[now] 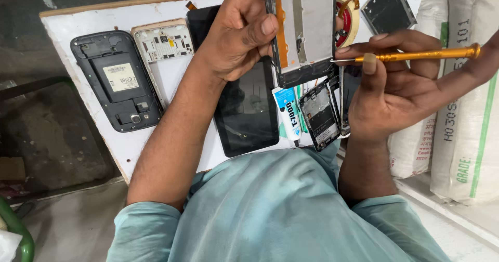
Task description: The person uses a small screwdriver to pry and separate the screen assembly from the phone chassis. They carefully work along the edges to release internal clips and remove the display unit from the frame.
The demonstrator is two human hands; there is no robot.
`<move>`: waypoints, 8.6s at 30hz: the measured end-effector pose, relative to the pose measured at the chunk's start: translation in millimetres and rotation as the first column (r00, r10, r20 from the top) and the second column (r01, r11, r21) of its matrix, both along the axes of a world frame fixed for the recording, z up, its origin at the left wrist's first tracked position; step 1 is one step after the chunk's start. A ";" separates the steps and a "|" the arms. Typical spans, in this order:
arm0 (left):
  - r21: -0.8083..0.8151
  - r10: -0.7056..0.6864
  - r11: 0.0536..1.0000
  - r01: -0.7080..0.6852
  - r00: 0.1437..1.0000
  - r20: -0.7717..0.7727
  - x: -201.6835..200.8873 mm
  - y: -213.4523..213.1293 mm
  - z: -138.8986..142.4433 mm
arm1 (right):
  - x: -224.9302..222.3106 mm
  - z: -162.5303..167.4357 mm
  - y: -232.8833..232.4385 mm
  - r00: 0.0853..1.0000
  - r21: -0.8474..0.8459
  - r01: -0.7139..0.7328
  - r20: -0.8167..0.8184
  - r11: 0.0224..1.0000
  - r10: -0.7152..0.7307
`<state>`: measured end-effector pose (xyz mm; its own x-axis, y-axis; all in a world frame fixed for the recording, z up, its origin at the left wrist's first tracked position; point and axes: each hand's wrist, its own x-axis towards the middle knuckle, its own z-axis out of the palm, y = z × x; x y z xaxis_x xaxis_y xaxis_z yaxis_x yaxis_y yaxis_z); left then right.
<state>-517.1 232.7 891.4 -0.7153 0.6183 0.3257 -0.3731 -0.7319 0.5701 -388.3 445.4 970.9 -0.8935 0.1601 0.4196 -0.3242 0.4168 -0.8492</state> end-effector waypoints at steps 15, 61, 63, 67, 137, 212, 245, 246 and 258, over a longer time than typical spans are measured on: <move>-0.014 0.012 1.000 -0.012 1.000 0.013 1.0 0.3 -5.4 | 4.1 -2.1 -4.3 0.999 -0.001 0.032 -0.004 0.999 -0.032; -0.052 0.065 0.996 -0.066 0.998 -0.028 3.2 -4.0 -12.4 | -18.9 4.4 -17.9 0.993 0.138 -0.062 -0.090 0.989 0.075; -0.060 0.080 0.995 -0.083 0.995 -0.052 2.1 -2.9 -12.8 | -18.5 3.9 -17.6 0.994 0.099 -0.063 -0.078 0.993 0.071; -0.106 0.098 0.989 -0.104 0.994 -0.056 1.5 -1.5 -14.2 | -18.1 4.1 -18.6 0.994 0.092 -0.053 -0.092 0.994 0.061; 0.044 0.042 0.998 -0.054 0.969 0.243 8.1 7.9 -18.4 | -17.4 -31.2 -1.2 0.981 -0.246 -0.134 -0.173 0.960 0.092; 0.008 0.068 0.998 -0.068 0.998 -0.003 -3.9 13.3 5.4 | -29.1 60.3 -16.0 0.980 0.627 -0.117 -0.054 0.771 0.192; -0.099 0.121 0.988 -0.121 0.993 -0.007 -6.6 30.0 15.2 | -14.2 34.1 42.7 0.992 -0.419 0.093 0.116 0.903 -0.048; -0.118 0.124 0.985 -0.124 0.992 -0.008 -6.6 30.2 15.3 | -14.0 35.1 40.0 0.992 -0.392 0.100 0.114 0.915 -0.060; -0.058 0.055 0.997 -0.058 0.997 -0.060 -4.0 30.2 24.6 | -20.2 37.3 12.1 1.000 -0.155 0.007 0.029 0.988 -0.002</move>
